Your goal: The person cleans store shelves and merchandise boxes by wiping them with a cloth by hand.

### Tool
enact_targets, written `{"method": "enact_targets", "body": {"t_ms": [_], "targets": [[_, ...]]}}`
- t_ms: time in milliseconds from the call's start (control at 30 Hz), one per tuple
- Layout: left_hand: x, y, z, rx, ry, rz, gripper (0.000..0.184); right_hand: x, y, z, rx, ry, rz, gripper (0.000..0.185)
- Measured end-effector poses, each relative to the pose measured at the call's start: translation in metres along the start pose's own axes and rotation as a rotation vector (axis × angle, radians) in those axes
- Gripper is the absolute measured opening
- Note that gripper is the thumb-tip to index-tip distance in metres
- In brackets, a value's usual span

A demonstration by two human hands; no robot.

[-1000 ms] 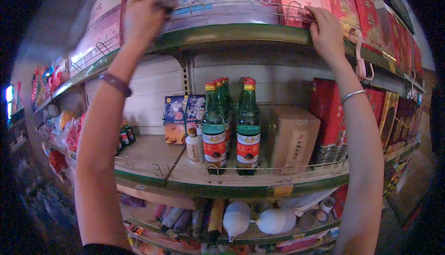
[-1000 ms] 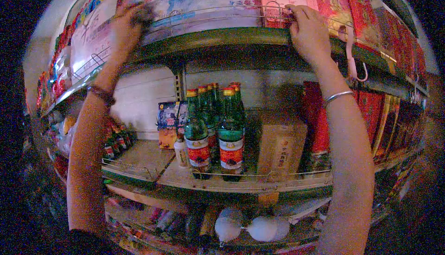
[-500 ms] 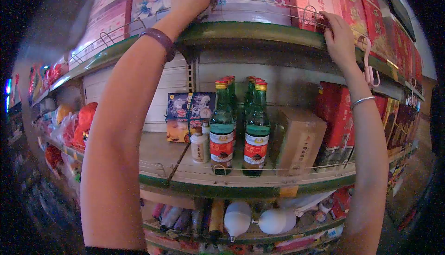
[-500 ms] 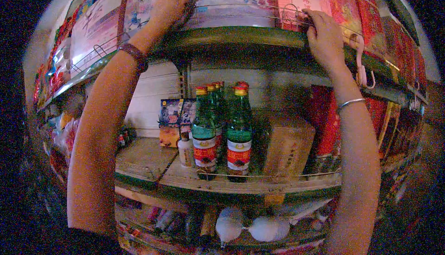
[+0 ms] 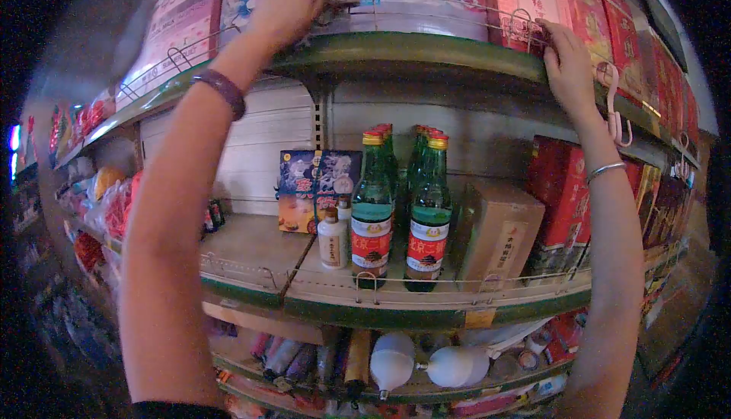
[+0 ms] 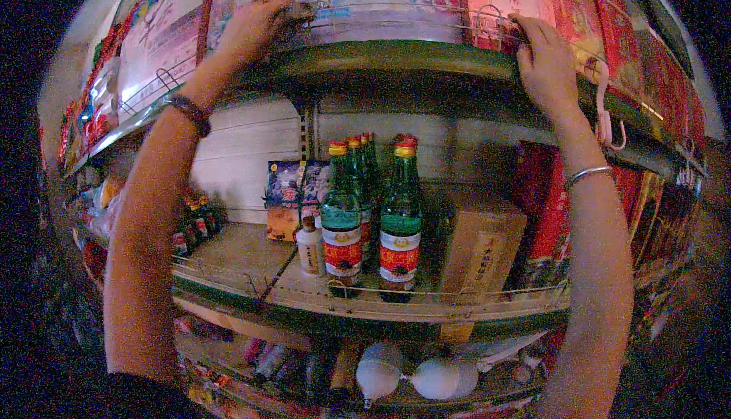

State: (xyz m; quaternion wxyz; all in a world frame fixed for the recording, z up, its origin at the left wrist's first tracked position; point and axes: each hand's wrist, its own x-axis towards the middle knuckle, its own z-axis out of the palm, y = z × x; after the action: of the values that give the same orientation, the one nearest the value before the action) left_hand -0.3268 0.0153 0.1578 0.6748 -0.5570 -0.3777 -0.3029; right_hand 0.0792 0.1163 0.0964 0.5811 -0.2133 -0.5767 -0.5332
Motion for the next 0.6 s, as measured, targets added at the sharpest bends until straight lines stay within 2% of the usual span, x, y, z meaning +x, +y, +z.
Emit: {"method": "enact_targets", "body": {"t_ms": [67, 167, 200, 300, 400, 500, 533, 600], "targets": [[-0.009, -0.035, 0.0, -0.036, -0.057, 0.07, 0.023, 0.0, 0.001, -0.001, 0.005, -0.017, 0.015, 0.039], [-0.025, -0.07, -0.008, 0.054, -0.024, 0.177, 0.023, -0.001, 0.001, 0.002, -0.01, -0.008, 0.027, 0.04], [-0.025, -0.067, -0.012, 0.051, -0.122, 0.076, 0.023, 0.0, -0.001, 0.001, -0.019, -0.003, 0.025, 0.04], [-0.011, -0.05, -0.002, 0.038, -0.102, 0.113, 0.023, 0.004, -0.008, -0.005, 0.004, -0.068, 0.079, 0.04], [0.012, 0.002, -0.004, -0.02, -0.082, 0.101, 0.023, 0.001, -0.007, 0.0, -0.01, -0.007, 0.074, 0.04], [0.011, -0.016, 0.014, -0.136, 0.056, 0.215, 0.028, 0.002, 0.0, 0.001, 0.027, -0.015, 0.036, 0.041], [0.006, -0.019, 0.01, -0.08, -0.047, 0.131, 0.03, 0.002, -0.001, 0.0, 0.023, -0.013, 0.033, 0.04], [0.003, -0.037, -0.004, -0.077, -0.183, 0.188, 0.028, 0.001, -0.002, -0.001, 0.02, -0.012, 0.022, 0.04]]}}
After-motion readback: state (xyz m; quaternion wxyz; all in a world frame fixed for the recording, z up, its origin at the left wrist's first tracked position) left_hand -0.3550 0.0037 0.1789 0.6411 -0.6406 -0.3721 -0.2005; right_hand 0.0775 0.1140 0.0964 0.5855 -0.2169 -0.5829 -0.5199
